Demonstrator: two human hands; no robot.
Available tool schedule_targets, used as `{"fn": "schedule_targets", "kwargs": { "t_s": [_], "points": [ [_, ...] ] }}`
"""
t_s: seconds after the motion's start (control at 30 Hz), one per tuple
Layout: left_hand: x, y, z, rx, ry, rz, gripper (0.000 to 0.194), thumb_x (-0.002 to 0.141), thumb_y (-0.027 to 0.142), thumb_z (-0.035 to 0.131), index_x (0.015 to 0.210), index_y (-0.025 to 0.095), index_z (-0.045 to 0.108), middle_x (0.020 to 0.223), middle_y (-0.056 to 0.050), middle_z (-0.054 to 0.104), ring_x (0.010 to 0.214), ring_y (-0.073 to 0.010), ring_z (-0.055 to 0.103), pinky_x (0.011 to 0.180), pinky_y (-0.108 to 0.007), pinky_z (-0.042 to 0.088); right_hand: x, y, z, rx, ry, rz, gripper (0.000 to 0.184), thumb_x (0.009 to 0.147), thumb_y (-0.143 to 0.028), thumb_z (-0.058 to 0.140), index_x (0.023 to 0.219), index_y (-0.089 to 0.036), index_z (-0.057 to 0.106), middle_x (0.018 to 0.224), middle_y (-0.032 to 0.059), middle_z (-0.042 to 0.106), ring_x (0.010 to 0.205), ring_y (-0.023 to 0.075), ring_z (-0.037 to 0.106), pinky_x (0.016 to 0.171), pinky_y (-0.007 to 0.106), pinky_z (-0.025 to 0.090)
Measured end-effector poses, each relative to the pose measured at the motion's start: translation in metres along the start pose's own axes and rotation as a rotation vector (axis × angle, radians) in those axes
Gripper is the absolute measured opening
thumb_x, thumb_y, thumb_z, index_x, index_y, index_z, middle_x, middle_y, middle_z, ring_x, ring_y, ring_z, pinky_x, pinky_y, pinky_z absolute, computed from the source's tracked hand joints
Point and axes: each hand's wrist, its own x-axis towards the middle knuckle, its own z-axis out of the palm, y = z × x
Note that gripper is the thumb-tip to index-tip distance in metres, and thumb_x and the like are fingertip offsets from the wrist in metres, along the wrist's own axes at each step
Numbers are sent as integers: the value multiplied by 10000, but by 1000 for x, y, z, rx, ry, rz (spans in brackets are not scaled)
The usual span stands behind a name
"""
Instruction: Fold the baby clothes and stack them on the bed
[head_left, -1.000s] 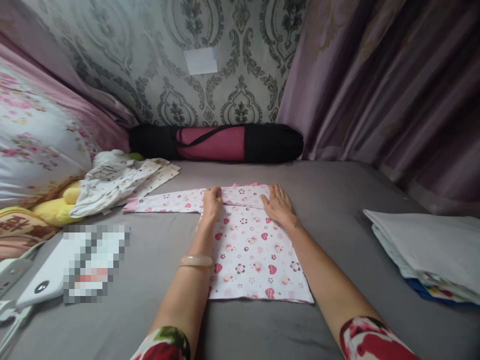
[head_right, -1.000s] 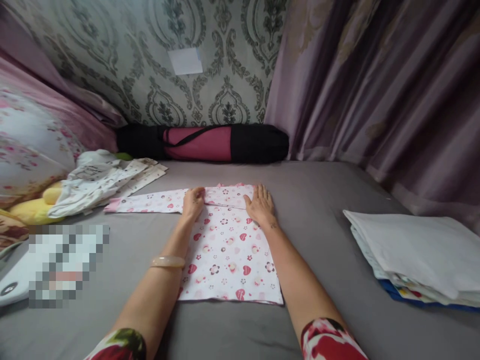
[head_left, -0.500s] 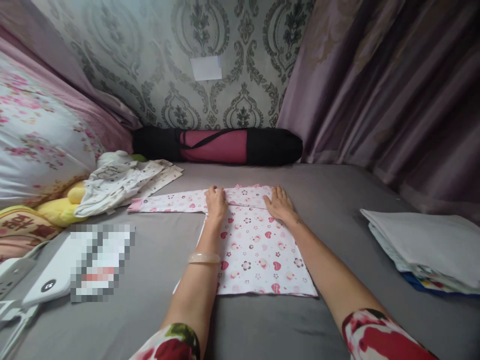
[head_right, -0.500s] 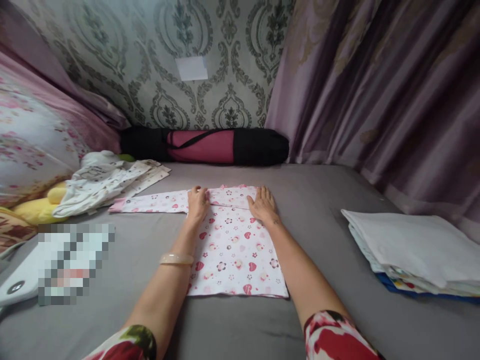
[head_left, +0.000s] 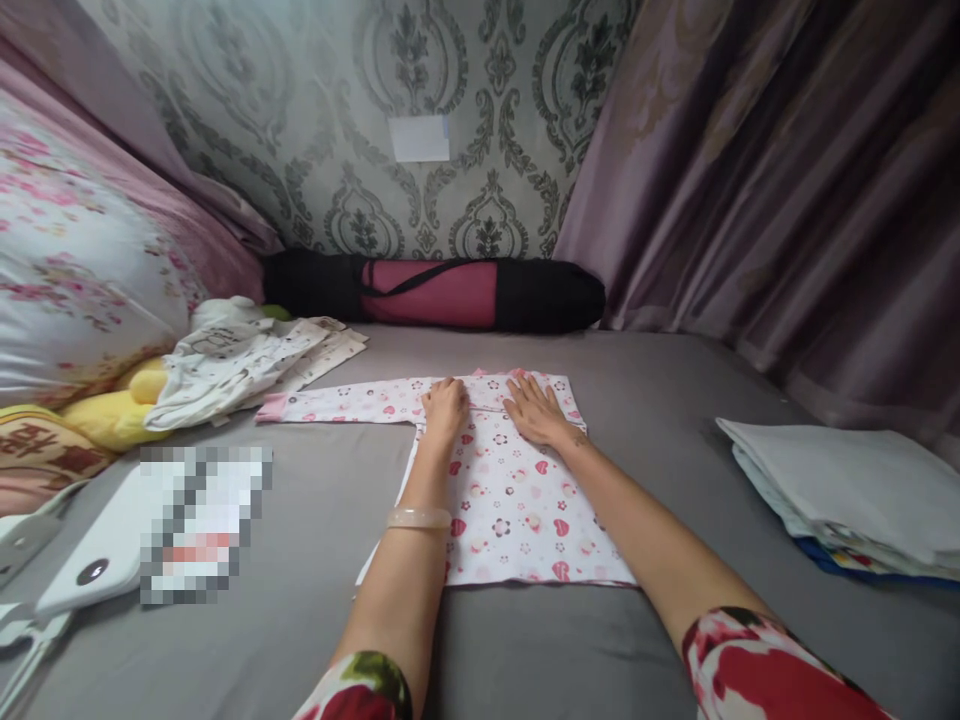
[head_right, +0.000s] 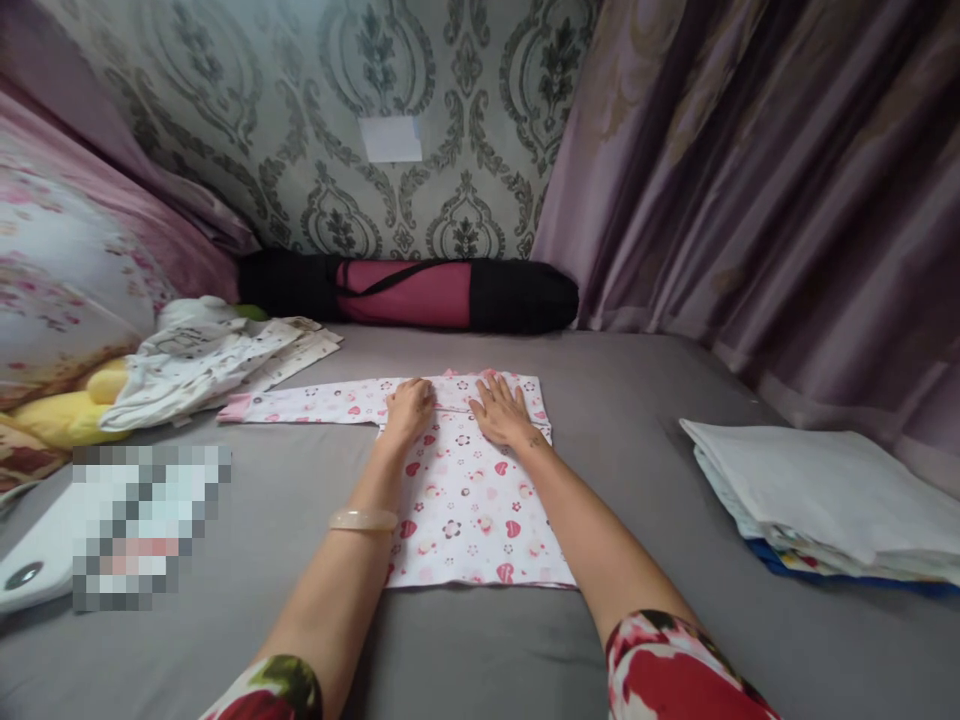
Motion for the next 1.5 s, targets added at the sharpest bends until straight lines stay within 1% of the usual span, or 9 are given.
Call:
{"fn": "schedule_targets", "kwargs": {
  "t_s": [0.13, 0.3, 0.43, 0.57, 0.77, 1.0, 1.1, 1.3, 1.5],
  "points": [
    [1, 0, 0, -8, -2, -21, 201, 899, 183, 449, 1015, 206, 612, 1209, -98, 618, 1174, -265, 502, 923, -405, 370, 1, 3, -2, -10, -51, 2, 685, 975, -523, 131, 1551, -155, 152, 1620, 68, 20, 1480, 246, -30, 1175, 498, -2],
    [3, -1, -1, -96, 10, -58, 284, 904, 169, 438, 1138, 210, 593, 1252, -98, 619, 1219, -261, 497, 967, -414, 361, 6, -7, -13, -2, -108, 58, 687, 977, -511, 165, 1546, -127, 164, 1616, 97, 24, 1479, 262, -25, 1166, 534, 21],
    [7, -4, -2, -171, 76, -138, 368, 899, 125, 399, 1206, 188, 592, 1264, -107, 627, 1230, -252, 515, 988, -387, 374, 17, -30, -15, -10, -38, 15, 649, 987, -442, 185, 1515, -71, 252, 1601, 150, 130, 1480, 251, 38, 1169, 511, -6],
    [12, -11, -3, -249, 126, -223, 446, 852, 67, 403, 1249, 146, 591, 1269, -117, 632, 1209, -228, 548, 1000, -328, 392, 26, -51, -3, 7, 30, -77, 631, 991, -439, 177, 1536, -122, 204, 1609, 108, 123, 1480, 233, 49, 1172, 499, -3],
    [15, -18, -6, -363, 213, -291, 467, 831, 37, 373, 1211, 134, 626, 1246, -112, 652, 1198, -210, 569, 1017, -315, 407, 31, -57, 16, -10, 32, -27, 630, 988, -448, 166, 1542, -148, 185, 1611, 74, 125, 1478, 236, 65, 1163, 535, 26],
    [14, -19, -14, -480, 283, -338, 476, 795, 11, 378, 1183, 99, 637, 1196, -124, 676, 1169, -217, 593, 1024, -307, 415, 36, -59, 5, 27, -60, 2, 631, 979, -421, 225, 1532, -116, 207, 1611, 113, 117, 1478, 268, 54, 1161, 547, 47],
    [15, -22, -16, -526, 328, -370, 467, 785, 8, 378, 1152, 114, 647, 1163, -113, 690, 1136, -213, 611, 1008, -308, 429, 37, -72, 1, 4, 6, -32, 596, 978, -359, 254, 1502, -76, 280, 1605, 143, 125, 1479, 264, 54, 1167, 521, 49],
    [17, -23, -17, -574, 386, -432, 373, 871, 105, 368, 1124, 127, 642, 1115, -111, 703, 1083, -209, 631, 973, -307, 447, 45, -107, 5, -2, 67, -170, 598, 992, -342, 198, 1509, -46, 248, 1594, 132, 182, 1475, 243, 99, 1179, 485, 40],
    [17, -20, -16, -545, 352, -427, 338, 925, 223, 369, 1130, 159, 629, 1166, -109, 682, 1112, -210, 609, 993, -318, 430, 52, -115, 22, -51, 25, -229, 684, 924, -301, 377, 1506, 15, 207, 1591, 166, 178, 1472, 270, 104, 1185, 406, 101]
  ]
}}
